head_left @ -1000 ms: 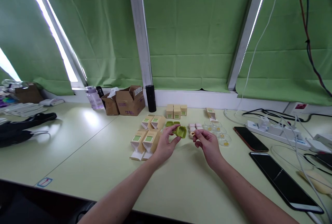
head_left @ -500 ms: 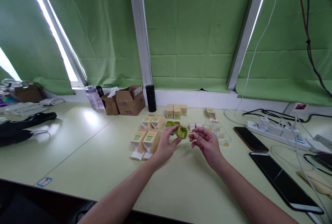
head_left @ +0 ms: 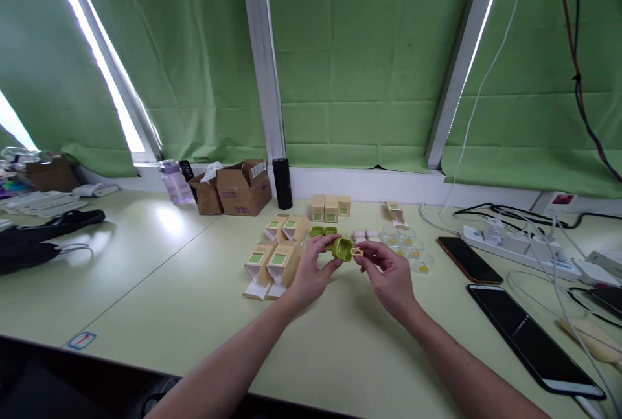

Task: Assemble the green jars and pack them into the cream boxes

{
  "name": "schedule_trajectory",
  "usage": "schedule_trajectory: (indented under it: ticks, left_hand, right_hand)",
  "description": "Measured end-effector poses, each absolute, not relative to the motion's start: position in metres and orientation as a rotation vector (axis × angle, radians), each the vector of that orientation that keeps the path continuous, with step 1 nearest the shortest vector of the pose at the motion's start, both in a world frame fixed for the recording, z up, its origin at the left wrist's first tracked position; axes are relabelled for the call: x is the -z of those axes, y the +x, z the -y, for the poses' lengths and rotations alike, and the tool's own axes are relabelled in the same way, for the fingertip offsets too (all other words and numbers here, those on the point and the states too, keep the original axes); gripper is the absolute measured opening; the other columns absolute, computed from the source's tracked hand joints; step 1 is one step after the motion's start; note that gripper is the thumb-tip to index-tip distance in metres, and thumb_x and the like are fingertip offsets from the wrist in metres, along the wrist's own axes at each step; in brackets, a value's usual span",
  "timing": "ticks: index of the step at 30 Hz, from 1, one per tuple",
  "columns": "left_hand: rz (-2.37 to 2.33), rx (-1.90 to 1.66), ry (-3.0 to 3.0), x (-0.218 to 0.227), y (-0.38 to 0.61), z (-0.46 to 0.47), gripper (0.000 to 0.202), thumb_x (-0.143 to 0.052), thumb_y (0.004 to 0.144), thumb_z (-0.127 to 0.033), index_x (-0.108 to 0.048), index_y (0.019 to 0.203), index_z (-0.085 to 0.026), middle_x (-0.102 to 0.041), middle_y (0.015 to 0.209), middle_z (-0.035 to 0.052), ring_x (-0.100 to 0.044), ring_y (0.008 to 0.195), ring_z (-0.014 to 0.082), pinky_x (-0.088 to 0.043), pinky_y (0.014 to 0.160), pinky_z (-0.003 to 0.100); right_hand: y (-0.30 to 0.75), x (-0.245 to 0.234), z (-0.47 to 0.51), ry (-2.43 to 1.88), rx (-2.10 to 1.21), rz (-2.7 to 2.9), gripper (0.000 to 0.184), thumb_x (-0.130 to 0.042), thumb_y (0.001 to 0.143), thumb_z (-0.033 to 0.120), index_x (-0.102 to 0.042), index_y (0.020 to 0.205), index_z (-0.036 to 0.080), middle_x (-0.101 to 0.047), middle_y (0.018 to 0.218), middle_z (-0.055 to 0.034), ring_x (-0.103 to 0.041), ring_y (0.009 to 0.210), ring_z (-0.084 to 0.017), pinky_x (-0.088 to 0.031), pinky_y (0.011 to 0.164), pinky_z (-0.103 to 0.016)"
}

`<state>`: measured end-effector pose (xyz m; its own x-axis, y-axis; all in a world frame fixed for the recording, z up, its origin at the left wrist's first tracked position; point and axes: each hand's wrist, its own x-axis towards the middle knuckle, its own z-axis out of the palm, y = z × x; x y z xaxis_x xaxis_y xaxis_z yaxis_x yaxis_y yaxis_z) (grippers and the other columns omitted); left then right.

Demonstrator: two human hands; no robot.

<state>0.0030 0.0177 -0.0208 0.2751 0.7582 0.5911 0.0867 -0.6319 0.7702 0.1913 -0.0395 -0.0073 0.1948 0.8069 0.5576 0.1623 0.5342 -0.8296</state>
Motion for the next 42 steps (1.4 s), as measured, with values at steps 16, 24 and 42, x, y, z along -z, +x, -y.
schedule_trajectory:
  ticks: [16, 24, 42]
  left_hand:
    - [-0.702, -1.342, 1.984, 0.016, 0.006, -0.008, 0.051, -0.075, 0.085, -0.012, -0.068, 0.131, -0.03, -0.059, 0.129, 0.0089, -0.055, 0.129, 0.0262, -0.048, 0.115, 0.049]
    - [-0.715, -1.328, 2.014, 0.013, 0.006, -0.004, 0.05, -0.077, 0.084, -0.013, -0.069, 0.13, -0.031, -0.058, 0.128, 0.0091, -0.055, 0.13, 0.0278, -0.047, 0.116, 0.051]
    - [-0.721, -1.355, 2.0, 0.012, 0.005, -0.004, 0.046, -0.089, 0.077, -0.022, -0.077, 0.121, -0.031, -0.061, 0.124, 0.0104, -0.057, 0.127, 0.0311, -0.048, 0.113, 0.052]
  right_hand:
    - [0.194, 0.01, 0.04, -0.827, 0.152, 1.714, 0.025, -0.059, 0.097, 0.009, -0.068, 0.115, 0.024, -0.075, 0.098, -0.009, -0.07, 0.088, -0.024, -0.06, 0.077, -0.037]
    - [0.197, 0.012, 0.038, -0.863, 0.268, 1.778, 0.022, -0.058, 0.098, 0.01, -0.067, 0.115, 0.022, -0.072, 0.094, -0.0095, -0.066, 0.084, -0.023, -0.055, 0.072, -0.035]
    - [0.195, 0.01, 0.039, -0.886, 0.35, 1.844, 0.016, -0.054, 0.1, 0.01, -0.066, 0.102, 0.02, -0.068, 0.085, -0.007, -0.059, 0.077, -0.021, -0.047, 0.068, -0.033]
